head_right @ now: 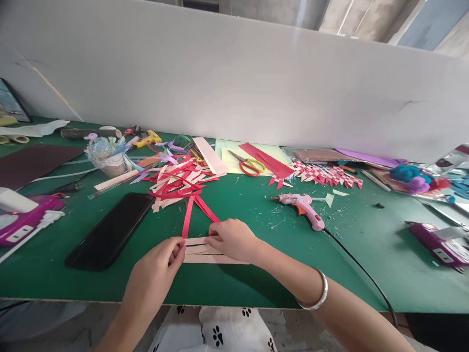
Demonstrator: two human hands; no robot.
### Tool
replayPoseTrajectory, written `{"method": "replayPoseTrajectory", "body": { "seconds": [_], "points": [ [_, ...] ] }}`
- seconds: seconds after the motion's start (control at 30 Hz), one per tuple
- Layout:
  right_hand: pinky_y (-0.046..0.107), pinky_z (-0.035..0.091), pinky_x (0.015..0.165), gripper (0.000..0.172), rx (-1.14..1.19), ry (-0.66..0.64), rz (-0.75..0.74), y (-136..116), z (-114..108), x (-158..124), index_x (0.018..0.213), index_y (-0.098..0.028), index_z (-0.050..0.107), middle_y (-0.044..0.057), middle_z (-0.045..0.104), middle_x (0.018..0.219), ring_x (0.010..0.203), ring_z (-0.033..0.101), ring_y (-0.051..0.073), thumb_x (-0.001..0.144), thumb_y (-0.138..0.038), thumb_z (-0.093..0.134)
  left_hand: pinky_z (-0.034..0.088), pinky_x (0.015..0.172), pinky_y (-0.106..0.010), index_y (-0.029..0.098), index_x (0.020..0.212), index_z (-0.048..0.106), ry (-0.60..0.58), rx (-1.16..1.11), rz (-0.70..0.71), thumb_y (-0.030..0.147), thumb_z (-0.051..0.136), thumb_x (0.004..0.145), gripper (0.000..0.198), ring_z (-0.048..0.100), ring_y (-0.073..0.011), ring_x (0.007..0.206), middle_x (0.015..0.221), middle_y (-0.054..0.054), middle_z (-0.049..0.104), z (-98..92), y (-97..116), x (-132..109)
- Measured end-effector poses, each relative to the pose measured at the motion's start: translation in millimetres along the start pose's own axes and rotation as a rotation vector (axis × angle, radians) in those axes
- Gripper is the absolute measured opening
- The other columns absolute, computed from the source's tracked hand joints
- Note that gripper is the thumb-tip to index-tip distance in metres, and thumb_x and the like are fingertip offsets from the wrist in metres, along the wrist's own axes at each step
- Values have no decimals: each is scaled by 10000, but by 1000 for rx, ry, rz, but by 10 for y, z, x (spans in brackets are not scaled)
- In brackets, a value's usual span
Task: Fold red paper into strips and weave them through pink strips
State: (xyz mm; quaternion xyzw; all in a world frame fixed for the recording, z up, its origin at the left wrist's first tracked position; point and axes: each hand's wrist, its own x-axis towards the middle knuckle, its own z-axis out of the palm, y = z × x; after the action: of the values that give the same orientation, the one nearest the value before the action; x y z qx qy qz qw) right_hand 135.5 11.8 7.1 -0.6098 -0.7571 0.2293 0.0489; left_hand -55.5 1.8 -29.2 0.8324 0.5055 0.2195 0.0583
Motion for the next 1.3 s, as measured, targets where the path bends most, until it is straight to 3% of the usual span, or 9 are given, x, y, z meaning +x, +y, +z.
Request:
{"method": "replayPoseTrajectory", "body": {
  "seconds": [0.17,0.33,0.47,0.57,0.67,0.87,1.0,1.1,1.3],
  "points": [
    [218,215,479,202,-102,48,55,53,17,-2,709,-211,559,-16,575,600,532,447,107,827,-357,487,285,410,-205,178,767,566,24,135,41,240,326,905,283,543,-131,559,630,-5,557,24,1,12],
    [234,178,472,199,-209,76,78,121,70,5,716,-218,534,-6,555,588,517,458,119,823,-383,500,327,440,-214,179,894,610,44,130,108,279,390,908,241,574,-161,681,755,-35,600,-38,-73,-9],
    [244,187,469,189,-250,94,44,136,93,-1,729,-211,536,1,580,643,544,481,124,838,-360,499,447,613,-248,188,952,613,54,-9,315,264,367,923,259,583,-174,808,934,-55,611,-157,-196,7],
    [247,261,507,135,-270,140,-56,125,74,-18,768,-199,550,19,604,748,667,526,148,837,-313,527,473,720,-294,186,993,605,-42,-78,442,234,338,933,277,579,-182,870,985,-58,610,-208,-267,44],
    [277,362,633,93,-312,204,-194,101,48,-57,863,-182,562,57,597,871,796,532,183,847,-265,523,477,703,-314,194,980,610,-125,-94,454,208,358,923,258,580,-192,859,950,-51,622,-203,-297,77],
    [317,427,762,164,-156,233,-441,-8,132,-153,1009,-185,523,83,549,1015,905,522,184,873,-264,478,472,726,-332,188,968,599,-130,-116,446,239,427,899,192,577,-199,863,935,-53,617,-167,-307,98],
    [333,440,792,164,-61,163,-453,-49,266,-146,997,-185,525,84,546,1053,960,516,193,839,-225,534,464,716,-326,189,906,613,-78,-54,469,217,393,906,222,592,-183,795,875,-42,629,-151,-304,94],
    [316,438,800,102,-8,178,-433,-41,318,-130,946,-191,555,68,551,1025,944,516,176,857,-207,506,457,689,-322,179,867,610,-30,17,494,178,375,904,239,595,-177,743,828,-36,634,-139,-295,84],
    [288,421,777,138,19,208,-409,11,306,-156,939,-216,593,51,564,984,885,519,151,888,-232,466,452,699,-314,194,865,619,22,62,520,142,376,892,250,599,-170,743,833,-24,646,-145,-278,68]
  ]
}}
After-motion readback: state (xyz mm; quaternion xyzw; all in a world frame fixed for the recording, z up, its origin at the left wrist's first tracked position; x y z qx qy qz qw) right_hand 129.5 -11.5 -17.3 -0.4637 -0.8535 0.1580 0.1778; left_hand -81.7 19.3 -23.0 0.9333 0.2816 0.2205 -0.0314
